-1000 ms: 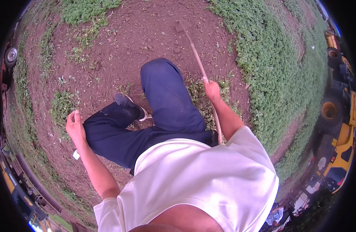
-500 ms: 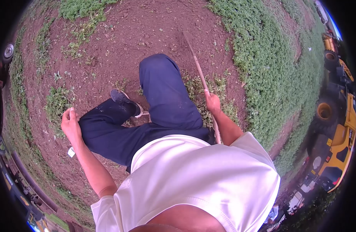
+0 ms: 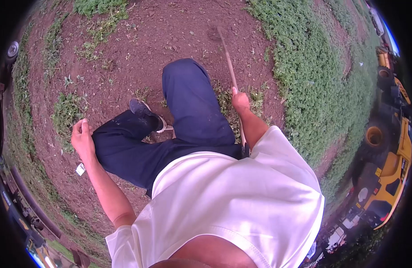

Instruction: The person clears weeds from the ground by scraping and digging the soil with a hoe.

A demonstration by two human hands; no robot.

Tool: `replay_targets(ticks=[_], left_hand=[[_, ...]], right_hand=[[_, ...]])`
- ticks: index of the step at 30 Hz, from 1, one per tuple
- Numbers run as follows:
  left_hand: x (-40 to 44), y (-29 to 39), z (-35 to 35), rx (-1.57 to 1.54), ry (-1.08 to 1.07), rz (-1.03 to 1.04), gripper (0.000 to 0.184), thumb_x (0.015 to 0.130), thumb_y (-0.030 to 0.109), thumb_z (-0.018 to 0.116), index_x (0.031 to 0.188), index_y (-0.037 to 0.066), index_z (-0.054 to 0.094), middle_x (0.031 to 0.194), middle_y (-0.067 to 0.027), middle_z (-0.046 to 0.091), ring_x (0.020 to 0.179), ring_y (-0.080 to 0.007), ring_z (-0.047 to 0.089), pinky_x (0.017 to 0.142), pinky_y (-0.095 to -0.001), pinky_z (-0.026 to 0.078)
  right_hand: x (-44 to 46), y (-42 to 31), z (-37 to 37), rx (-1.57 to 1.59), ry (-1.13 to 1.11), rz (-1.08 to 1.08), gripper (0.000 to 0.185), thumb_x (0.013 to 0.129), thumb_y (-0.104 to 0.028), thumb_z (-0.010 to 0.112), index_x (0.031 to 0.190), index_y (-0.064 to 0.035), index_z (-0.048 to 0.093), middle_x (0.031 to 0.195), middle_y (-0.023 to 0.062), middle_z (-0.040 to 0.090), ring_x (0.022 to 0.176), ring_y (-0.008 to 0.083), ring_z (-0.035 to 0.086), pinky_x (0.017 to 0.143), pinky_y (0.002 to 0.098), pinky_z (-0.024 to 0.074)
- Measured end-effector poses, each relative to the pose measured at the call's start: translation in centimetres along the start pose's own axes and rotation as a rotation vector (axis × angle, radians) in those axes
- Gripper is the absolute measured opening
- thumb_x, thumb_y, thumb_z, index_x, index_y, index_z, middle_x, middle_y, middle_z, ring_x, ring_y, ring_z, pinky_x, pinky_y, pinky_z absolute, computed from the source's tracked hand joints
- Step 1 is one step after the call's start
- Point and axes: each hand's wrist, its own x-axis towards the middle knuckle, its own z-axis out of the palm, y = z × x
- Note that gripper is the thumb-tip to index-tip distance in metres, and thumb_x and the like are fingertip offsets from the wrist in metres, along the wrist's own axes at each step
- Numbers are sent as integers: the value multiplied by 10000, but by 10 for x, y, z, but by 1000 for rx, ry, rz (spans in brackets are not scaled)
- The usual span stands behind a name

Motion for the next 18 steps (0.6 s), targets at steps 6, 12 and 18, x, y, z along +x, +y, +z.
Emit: replay_targets(ticks=[6, 12, 18], left_hand=[[6, -6, 2, -15, 10, 3, 313, 974, 284, 664, 1090, -4, 699, 800, -36, 667, 684, -99, 571, 656, -270, 483], [3, -8, 3, -20, -2, 12, 314, 973, 287, 666, 1089, -2, 700, 803, -34, 671, 693, -97, 575, 657, -270, 481], [1, -18, 3, -71, 28, 7, 315, 974, 281, 663, 1087, -10, 700, 819, -38, 679, 707, -97, 587, 663, -261, 482]], right_hand=[[-24, 17, -34, 49, -6, -32, 812, 978, -669, 401, 954, 75, 725, 970, 353, 676, 1032, 477, 664, 916, 529, 494], [2, -20, -53, 257, 65, -68, 817, 960, -694, 415, 839, 59, 708, 804, 279, 679, 867, 423, 687, 821, 502, 500], [-52, 28, -38, 431, -56, -63, 649, 957, -640, 546, 640, -75, 563, 570, 12, 515, 475, 140, 495, 462, 334, 394]])
